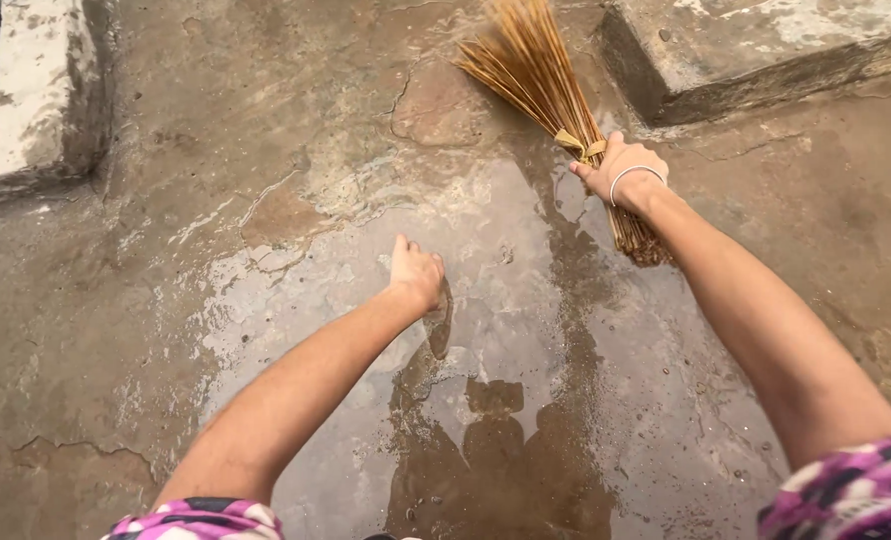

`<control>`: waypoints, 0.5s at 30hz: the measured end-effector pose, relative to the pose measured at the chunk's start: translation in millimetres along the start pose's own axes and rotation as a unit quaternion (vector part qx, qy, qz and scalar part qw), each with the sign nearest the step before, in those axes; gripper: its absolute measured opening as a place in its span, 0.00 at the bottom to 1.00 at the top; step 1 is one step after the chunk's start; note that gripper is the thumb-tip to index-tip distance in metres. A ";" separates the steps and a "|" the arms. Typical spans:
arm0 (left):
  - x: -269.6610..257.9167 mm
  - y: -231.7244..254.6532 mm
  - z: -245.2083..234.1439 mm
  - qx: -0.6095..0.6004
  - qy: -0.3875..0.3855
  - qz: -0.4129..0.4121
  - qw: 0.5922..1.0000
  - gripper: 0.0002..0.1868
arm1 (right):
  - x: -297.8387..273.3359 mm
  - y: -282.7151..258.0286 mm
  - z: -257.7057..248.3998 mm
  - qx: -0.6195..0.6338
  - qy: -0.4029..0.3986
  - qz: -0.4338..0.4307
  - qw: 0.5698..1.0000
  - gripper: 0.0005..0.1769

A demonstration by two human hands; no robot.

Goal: Cleaning a wet courtyard floor using a handheld stick broom and water from a pot.

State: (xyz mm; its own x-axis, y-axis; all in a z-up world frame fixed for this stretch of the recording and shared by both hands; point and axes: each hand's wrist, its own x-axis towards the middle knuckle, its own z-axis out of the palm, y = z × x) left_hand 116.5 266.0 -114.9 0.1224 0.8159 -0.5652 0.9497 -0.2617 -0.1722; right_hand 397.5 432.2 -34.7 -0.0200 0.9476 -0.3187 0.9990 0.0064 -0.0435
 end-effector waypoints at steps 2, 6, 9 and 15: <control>-6.9 -6.1 -6.0 0.104 -0.011 -0.023 0.994 0.49 | 0.8 -4.7 11.5 0.040 0.024 -0.021 0.999 0.45; -14.5 -5.5 12.7 0.089 -0.072 -0.043 0.992 0.64 | -30.5 -40.2 58.2 0.226 -0.005 -0.016 0.974 0.44; -22.4 4.2 12.7 0.102 -0.079 -0.037 0.991 0.73 | -42.0 -71.8 85.7 0.250 0.062 -0.080 0.963 0.44; -35.1 11.7 3.1 0.183 -0.097 -0.027 0.978 0.75 | -32.4 -148.5 102.4 0.327 -0.065 -0.317 0.888 0.43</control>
State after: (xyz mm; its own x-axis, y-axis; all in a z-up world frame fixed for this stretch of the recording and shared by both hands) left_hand 122.4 232.7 -99.5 -0.0162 0.7293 -0.6840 0.7822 -0.4168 -0.4630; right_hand 245.7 367.9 -114.9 -0.6164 0.7752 -0.1382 0.5503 0.2986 -0.7797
